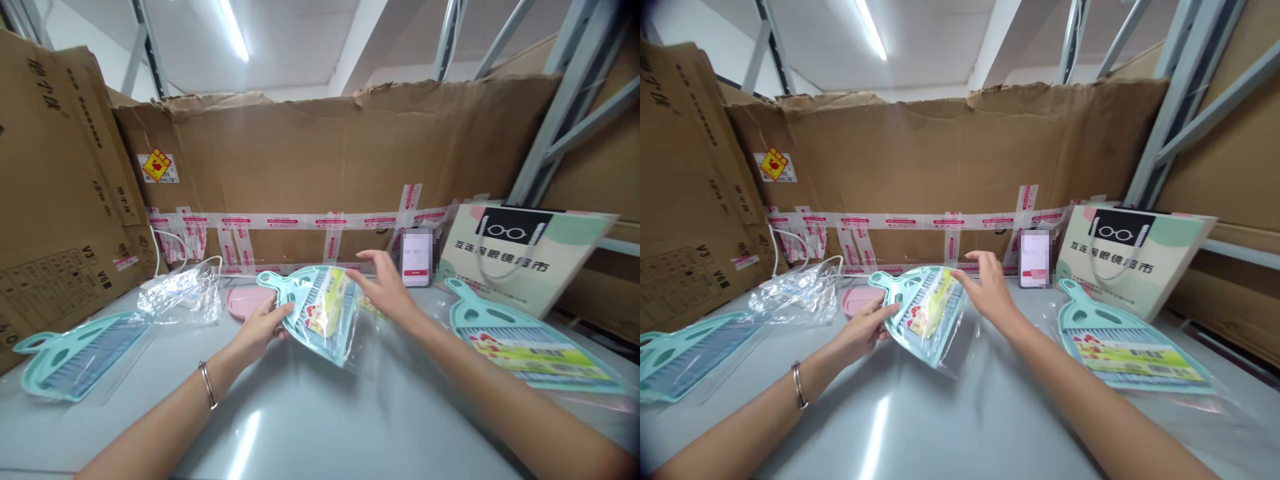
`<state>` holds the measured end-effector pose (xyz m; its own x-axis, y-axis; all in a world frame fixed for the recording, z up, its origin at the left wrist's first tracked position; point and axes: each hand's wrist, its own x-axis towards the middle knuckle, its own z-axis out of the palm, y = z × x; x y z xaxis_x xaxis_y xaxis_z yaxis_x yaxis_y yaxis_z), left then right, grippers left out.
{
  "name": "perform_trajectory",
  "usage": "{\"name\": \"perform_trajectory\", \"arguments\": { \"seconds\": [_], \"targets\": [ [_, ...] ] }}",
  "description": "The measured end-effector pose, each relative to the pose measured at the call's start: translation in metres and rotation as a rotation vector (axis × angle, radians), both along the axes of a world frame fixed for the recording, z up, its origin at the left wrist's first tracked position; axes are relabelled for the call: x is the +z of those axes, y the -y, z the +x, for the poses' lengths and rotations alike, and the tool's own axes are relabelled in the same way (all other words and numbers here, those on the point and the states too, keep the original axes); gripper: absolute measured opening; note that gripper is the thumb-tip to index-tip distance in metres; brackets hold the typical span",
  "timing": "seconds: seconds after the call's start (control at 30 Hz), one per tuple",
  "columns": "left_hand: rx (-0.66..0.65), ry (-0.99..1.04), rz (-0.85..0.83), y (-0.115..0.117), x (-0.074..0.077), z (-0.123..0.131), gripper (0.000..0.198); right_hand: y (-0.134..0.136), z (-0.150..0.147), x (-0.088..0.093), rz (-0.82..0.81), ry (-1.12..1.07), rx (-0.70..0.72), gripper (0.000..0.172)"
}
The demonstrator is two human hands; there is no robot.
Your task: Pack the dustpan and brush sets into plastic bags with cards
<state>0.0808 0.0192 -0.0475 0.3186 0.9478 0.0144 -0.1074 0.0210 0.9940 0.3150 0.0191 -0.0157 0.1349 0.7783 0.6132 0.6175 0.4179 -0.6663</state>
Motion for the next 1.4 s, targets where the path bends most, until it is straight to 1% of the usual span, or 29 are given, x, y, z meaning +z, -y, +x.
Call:
{"name": "perform_trajectory", "arguments": {
  "seconds": [0.03,0.07,0.1,0.17,0.23,0.3,0.37,0.43,0.53,0.6,0.7,0.8,0.87,0.93,0.97,1.0,1.07,1.1,1.17,1.2,1.23,1.27,1.3,1.33,1.4],
  "targets": [
    [0.044,0.03,0.014,-0.001,0.0,0.0,0.038,0.005,-0.001,-0.001,0.052,-0.017,-0.022,0.027],
    [0.081,0.044,0.03,-0.002,0.0,0.0,0.04,0.01,-0.001,-0.002,0.05,-0.039,-0.013,0.026],
    [0.109,0.045,0.046,-0.002,0.001,0.001,0.042,0.014,-0.002,-0.005,-0.01,-0.076,0.032,0.026],
    [0.125,0.035,0.087,-0.001,0.002,0.003,0.046,0.02,-0.005,-0.012,-0.218,-0.209,0.163,0.028],
    [0.103,0.027,0.125,0.001,0.003,0.005,0.049,0.019,-0.009,-0.022,-0.383,-0.39,0.259,0.031],
    [0.058,0.028,0.143,0.003,0.002,0.004,0.051,0.016,-0.012,-0.032,-0.468,-0.572,0.304,0.034],
    [0.01,0.033,0.147,0.002,0.001,0.003,0.052,0.012,-0.013,-0.04,-0.508,-0.726,0.326,0.038],
    [-0.023,0.035,0.144,0.001,0.0,0.001,0.055,0.011,-0.014,-0.044,-0.527,-0.842,0.34,0.04],
    [-0.033,0.041,0.127,-0.002,-0.002,0.001,0.058,0.012,-0.013,-0.044,-0.56,-0.954,0.382,0.042],
    [-0.041,0.077,0.107,-0.004,-0.003,0.0,0.053,0.012,-0.012,-0.042,-0.585,-1.001,0.417,0.042],
    [-0.03,0.127,0.061,-0.006,-0.005,-0.001,0.041,0.012,-0.008,-0.038,-0.627,-0.999,0.478,0.032],
    [-0.004,0.137,0.035,-0.008,-0.002,-0.002,0.038,0.013,-0.004,-0.033,-0.626,-1.006,0.498,0.027],
    [-0.013,0.141,0.034,-0.008,0.0,-0.003,0.039,0.014,-0.003,-0.032,-0.622,-1.03,0.542,0.029],
    [-0.03,0.149,0.022,-0.007,0.001,-0.003,0.04,0.013,-0.003,-0.032,-0.596,-1.026,0.551,0.037],
    [-0.031,0.155,0.012,-0.007,0.001,-0.002,0.039,0.013,-0.004,-0.034,-0.565,-1.007,0.512,0.042],
    [-0.028,0.161,0.004,-0.007,0.0,-0.001,0.039,0.012,-0.005,-0.036,-0.521,-0.967,0.443,0.047],
    [-0.017,0.175,-0.002,-0.006,-0.002,0.001,0.038,0.011,-0.005,-0.04,-0.396,-0.795,0.286,0.049],
    [-0.017,0.179,0.001,-0.006,-0.003,0.002,0.038,0.011,-0.005,-0.042,-0.304,-0.667,0.212,0.047],
    [-0.024,0.179,0.011,-0.006,-0.006,0.002,0.037,0.011,-0.003,-0.042,-0.1,-0.388,0.086,0.035],
    [-0.025,0.178,0.017,-0.006,-0.006,0.002,0.037,0.012,-0.002,-0.041,-0.023,-0.285,0.033,0.027],
    [-0.021,0.176,0.025,-0.006,-0.007,0.002,0.038,0.013,0.0,-0.04,0.009,-0.229,-0.005,0.021],
    [-0.013,0.171,0.034,-0.007,-0.007,0.001,0.039,0.014,0.001,-0.038,-0.015,-0.22,-0.023,0.018],
    [-0.007,0.164,0.044,-0.007,-0.007,0.001,0.042,0.014,0.002,-0.036,-0.09,-0.253,-0.006,0.019],
    [-0.006,0.156,0.056,-0.007,-0.008,0.001,0.044,0.015,0.001,-0.035,-0.192,-0.318,0.037,0.022],
    [-0.014,0.13,0.084,-0.006,-0.008,0.002,0.048,0.017,-0.002,-0.033,-0.393,-0.49,0.196,0.028]
  ]
}}
